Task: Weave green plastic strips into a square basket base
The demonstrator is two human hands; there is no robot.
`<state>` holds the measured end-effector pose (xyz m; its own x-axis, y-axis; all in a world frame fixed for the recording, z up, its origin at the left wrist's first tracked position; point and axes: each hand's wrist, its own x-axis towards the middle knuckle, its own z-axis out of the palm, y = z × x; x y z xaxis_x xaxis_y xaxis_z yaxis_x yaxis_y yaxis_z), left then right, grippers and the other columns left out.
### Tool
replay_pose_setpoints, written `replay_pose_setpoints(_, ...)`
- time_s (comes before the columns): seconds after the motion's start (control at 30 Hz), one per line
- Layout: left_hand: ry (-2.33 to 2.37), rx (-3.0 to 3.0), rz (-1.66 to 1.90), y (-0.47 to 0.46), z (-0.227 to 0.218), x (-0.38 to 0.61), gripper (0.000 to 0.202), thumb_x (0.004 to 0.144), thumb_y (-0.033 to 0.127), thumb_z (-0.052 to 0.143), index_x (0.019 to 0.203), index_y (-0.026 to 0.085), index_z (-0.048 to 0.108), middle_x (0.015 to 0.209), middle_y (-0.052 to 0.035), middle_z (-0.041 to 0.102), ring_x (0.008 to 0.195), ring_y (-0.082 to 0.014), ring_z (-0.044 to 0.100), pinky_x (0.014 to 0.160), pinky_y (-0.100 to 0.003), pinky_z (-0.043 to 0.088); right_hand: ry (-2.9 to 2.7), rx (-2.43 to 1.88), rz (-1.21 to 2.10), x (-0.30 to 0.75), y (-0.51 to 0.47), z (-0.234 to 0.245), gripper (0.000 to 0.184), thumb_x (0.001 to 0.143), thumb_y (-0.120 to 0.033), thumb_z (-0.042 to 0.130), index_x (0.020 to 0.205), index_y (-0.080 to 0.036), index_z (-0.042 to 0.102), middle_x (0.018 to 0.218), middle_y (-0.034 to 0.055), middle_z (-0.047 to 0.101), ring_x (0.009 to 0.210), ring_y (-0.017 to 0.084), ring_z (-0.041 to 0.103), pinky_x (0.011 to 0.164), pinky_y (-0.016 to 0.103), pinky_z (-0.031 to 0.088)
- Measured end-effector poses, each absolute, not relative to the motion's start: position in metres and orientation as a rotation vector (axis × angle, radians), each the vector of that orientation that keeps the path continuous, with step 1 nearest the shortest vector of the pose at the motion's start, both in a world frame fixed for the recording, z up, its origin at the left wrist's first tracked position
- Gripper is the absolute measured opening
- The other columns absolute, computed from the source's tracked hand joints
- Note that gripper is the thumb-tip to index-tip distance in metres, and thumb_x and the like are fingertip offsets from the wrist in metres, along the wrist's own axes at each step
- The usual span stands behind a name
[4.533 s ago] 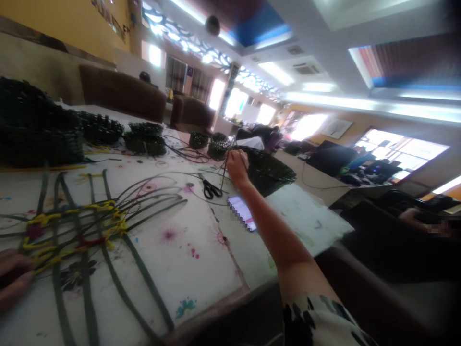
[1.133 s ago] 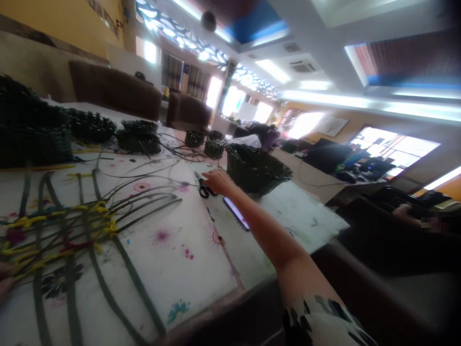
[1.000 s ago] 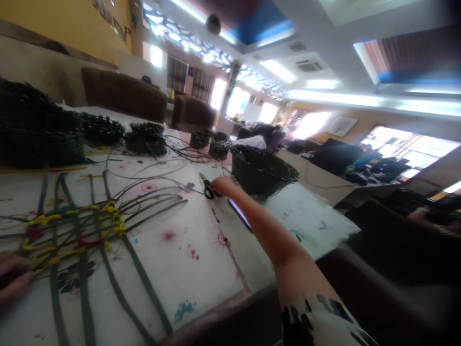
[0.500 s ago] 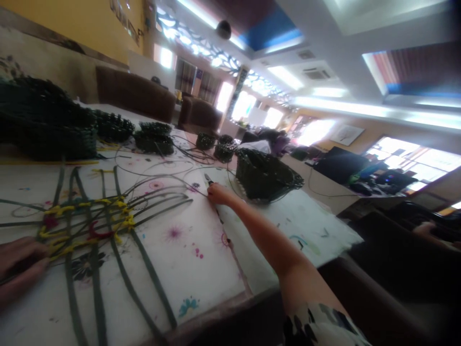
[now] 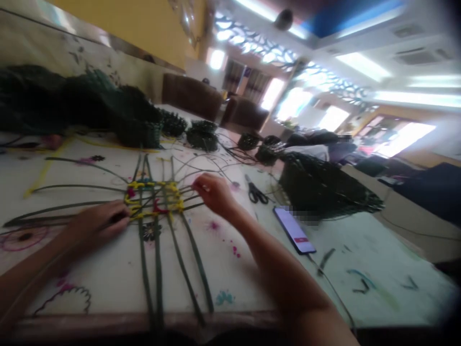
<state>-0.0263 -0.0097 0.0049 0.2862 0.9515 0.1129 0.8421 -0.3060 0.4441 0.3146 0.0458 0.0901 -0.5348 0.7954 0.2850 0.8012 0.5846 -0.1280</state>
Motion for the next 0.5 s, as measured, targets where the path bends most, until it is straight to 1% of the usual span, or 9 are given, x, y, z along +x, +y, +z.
replay_pose_setpoints(0.03, 1.616, 2.273, 0.51, -0.01, 0.006, -0.026, 0.044, 0.096, 0.055, 0.042, 0.091, 0.02, 0.067, 0.091, -0.0002, 0.071, 0.085, -0.0191, 0.06, 0.081, -0.027, 0.039, -2.606, -1.178, 0.03, 0.294, 0.034, 0.082, 0.036, 0.115, -0.028, 0.046, 0.103, -0.024, 0.079, 0.11, 0.0077, 0.079, 0.102, 0.021, 0.073, 0.091, 0.029, 0.055)
replay_pose_setpoints(0.07, 1.605, 2.278, 0.514, -0.011, 0.008, -0.025, 0.044, 0.097, 0.054, 0.04, 0.092, 0.02, 0.067, 0.092, -0.0008, 0.071, 0.086, -0.0192, 0.06, 0.081, -0.028, 0.038, -2.703, -1.041, 0.07, 0.277, 0.024, 0.075, 0.035, 0.115, -0.027, 0.047, 0.103, -0.024, 0.08, 0.112, 0.007, 0.08, 0.105, 0.021, 0.074, 0.093, 0.029, 0.056)
replay_pose_setpoints(0.17, 1.581, 2.257, 0.54, -0.014, 0.012, -0.023, 0.041, 0.1, 0.052, 0.042, 0.094, 0.02, 0.067, 0.091, -0.0013, 0.07, 0.085, -0.0199, 0.059, 0.08, -0.029, 0.039, -2.865, -0.853, 0.047, 0.241, 0.01, 0.065, 0.026, 0.112, -0.025, 0.055, 0.116, -0.027, 0.081, 0.124, 0.0047, 0.08, 0.117, 0.023, 0.072, 0.103, 0.032, 0.055)
replay_pose_setpoints(0.23, 1.571, 2.237, 0.561, -0.014, 0.011, -0.023, 0.04, 0.098, 0.053, 0.044, 0.092, 0.022, 0.068, 0.089, -0.0027, 0.071, 0.083, -0.0216, 0.06, 0.079, -0.032, 0.041, -2.928, -0.909, 0.029, 0.229, 0.009, 0.062, 0.025, 0.11, -0.027, 0.058, 0.12, -0.026, 0.081, 0.125, 0.0057, 0.08, 0.118, 0.024, 0.071, 0.101, 0.035, 0.055)
replay_pose_setpoints(0.33, 1.573, 2.222, 0.579, -0.01, 0.006, -0.026, 0.04, 0.092, 0.056, 0.048, 0.09, 0.023, 0.071, 0.089, -0.0053, 0.073, 0.082, -0.0248, 0.063, 0.078, -0.036, 0.043, -2.972, -1.014, 0.047, 0.218, 0.011, 0.058, 0.025, 0.11, -0.031, 0.06, 0.12, -0.024, 0.082, 0.125, 0.0094, 0.078, 0.119, 0.026, 0.069, 0.096, 0.038, 0.054)
replay_pose_setpoints(0.43, 1.6, 2.162, 0.612, -0.006, 0.001, -0.03, 0.041, 0.089, 0.058, 0.052, 0.099, 0.024, 0.072, 0.088, -0.0053, 0.075, 0.08, -0.0257, 0.065, 0.075, -0.037, 0.045, -2.932, -1.037, 0.022, 0.214, 0.01, 0.05, 0.023, 0.109, -0.032, 0.062, 0.116, -0.025, 0.082, 0.125, 0.0106, 0.075, 0.123, 0.028, 0.064, 0.098, 0.041, 0.051)
replay_pose_setpoints(0.5, 1.592, 2.111, 0.628, -0.005, 0.001, -0.032, 0.041, 0.088, 0.061, 0.056, 0.104, 0.026, 0.072, 0.086, -0.0046, 0.075, 0.078, -0.0259, 0.065, 0.072, -0.037, 0.046, -2.904, -1.039, -0.002, 0.212, 0.007, 0.043, 0.024, 0.11, -0.029, 0.06, 0.111, -0.023, 0.082, 0.121, 0.0113, 0.074, 0.123, 0.029, 0.061, 0.1, 0.042, 0.048)
